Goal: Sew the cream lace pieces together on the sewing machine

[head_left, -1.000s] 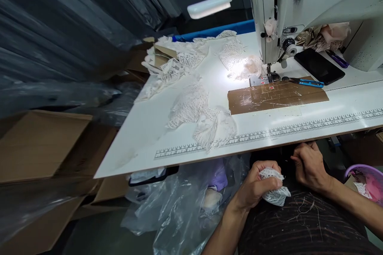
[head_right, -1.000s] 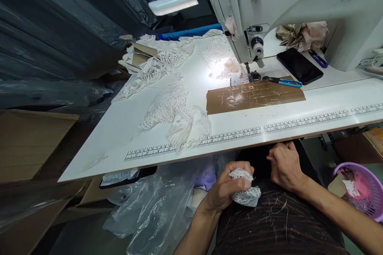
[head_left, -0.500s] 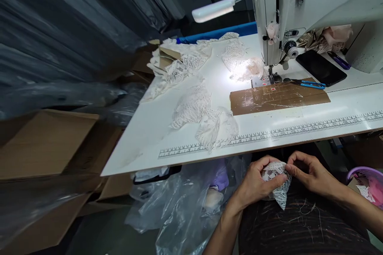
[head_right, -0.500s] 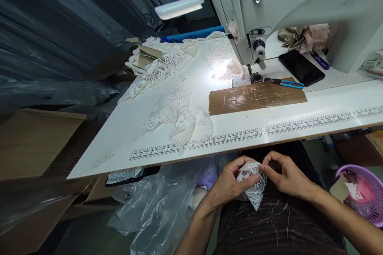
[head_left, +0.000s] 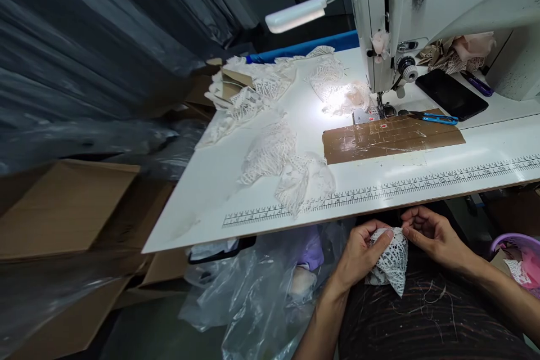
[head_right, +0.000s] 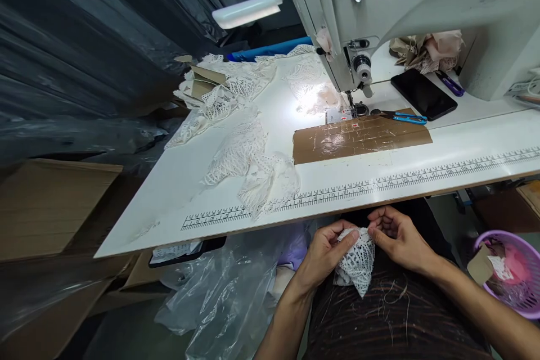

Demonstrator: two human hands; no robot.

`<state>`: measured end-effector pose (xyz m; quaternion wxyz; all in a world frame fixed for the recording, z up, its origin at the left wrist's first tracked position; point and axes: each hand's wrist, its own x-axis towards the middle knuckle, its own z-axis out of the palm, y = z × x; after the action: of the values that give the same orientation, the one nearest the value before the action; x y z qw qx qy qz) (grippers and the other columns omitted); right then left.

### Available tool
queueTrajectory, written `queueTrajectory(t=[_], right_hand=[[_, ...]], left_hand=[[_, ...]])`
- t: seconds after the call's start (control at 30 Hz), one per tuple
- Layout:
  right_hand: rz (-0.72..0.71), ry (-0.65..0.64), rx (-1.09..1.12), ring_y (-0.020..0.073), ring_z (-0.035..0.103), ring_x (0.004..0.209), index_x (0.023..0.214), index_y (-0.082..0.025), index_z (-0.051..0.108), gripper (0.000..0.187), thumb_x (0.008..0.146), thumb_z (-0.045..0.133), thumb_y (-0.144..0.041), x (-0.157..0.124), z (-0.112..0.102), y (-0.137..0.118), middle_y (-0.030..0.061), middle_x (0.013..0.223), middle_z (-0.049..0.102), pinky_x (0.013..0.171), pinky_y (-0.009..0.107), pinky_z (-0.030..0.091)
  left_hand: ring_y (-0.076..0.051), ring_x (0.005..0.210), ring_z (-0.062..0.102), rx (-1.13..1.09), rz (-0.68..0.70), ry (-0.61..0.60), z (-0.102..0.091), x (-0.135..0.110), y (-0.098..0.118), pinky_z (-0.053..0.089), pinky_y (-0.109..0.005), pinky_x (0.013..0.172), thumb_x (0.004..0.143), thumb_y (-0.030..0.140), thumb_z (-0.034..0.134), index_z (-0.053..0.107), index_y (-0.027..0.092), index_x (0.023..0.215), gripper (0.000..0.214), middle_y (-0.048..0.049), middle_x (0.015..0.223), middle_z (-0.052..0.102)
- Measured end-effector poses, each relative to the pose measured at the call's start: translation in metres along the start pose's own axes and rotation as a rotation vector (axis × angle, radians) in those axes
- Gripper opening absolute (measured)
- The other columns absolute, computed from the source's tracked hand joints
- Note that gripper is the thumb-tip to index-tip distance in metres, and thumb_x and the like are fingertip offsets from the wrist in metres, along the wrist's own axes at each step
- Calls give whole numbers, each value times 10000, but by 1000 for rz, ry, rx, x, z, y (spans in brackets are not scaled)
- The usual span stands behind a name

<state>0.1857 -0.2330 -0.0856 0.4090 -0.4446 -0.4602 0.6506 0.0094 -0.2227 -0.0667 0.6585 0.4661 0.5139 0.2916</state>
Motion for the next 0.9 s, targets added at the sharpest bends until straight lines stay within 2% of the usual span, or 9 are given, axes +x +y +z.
queueTrajectory(t=[0.13,0.3,0.37,0.57,0.67,0.77,0.83,0.9], right_hand=[[-45,38,15,111,507,700,968,-178,529,373,811,652,-493,-1,2,-1,3,780,534,648,254,449],[-49,84,-3,128,533,741,939,-174,548,388,792,662,-515,-2,0,-3,27,813,559,681,275,475],[-42,83,-4,130,541,734,932,-174,549,398,786,663,-526,-2,0,-5,28,808,561,681,282,483],[-70,86,-16,130,549,726,923,-178,553,384,787,666,-519,-1,0,-7,25,799,570,679,284,492],[-64,85,-29,134,556,724,929,-179,557,386,791,660,-525,-2,0,-5,26,793,572,674,288,501],[-27,27,-15,146,578,759,1004,-177,559,433,767,685,-517,-4,1,-5,40,849,594,694,302,517],[-17,-21,-70,146,579,732,1043,-179,567,417,781,677,-485,-6,2,-8,35,833,604,669,297,519],[-86,-16,-219,131,555,655,1002,-182,594,284,839,622,-413,-10,3,-13,13,749,593,606,272,500]], left_hand=[[-91,563,483,10,26,31,1,-1,-4,394,-192,531,711,480,696,638,111,778,379,-5,642,585],[-127,715,579,-75,75,-46,-6,-6,-8,468,-219,651,715,409,722,606,131,1054,454,-64,863,655],[-133,745,592,-53,95,-52,-9,-9,-8,478,-223,676,734,379,712,594,134,1098,454,-77,903,659],[-164,822,616,22,188,-26,-11,-10,-3,491,-242,732,715,323,723,615,135,1108,449,-101,972,675],[-167,785,617,68,171,41,-9,-7,-3,496,-241,689,717,345,716,650,123,1050,406,-98,914,690],[-156,703,608,152,181,98,-5,-5,-2,489,-236,629,742,337,689,676,118,995,335,-82,827,700],[-150,665,606,226,237,106,-3,-7,1,488,-239,619,754,306,675,695,134,961,270,-69,796,703],[-150,664,615,319,348,130,-2,-10,6,492,-245,635,765,257,662,715,160,911,183,-61,788,705]])
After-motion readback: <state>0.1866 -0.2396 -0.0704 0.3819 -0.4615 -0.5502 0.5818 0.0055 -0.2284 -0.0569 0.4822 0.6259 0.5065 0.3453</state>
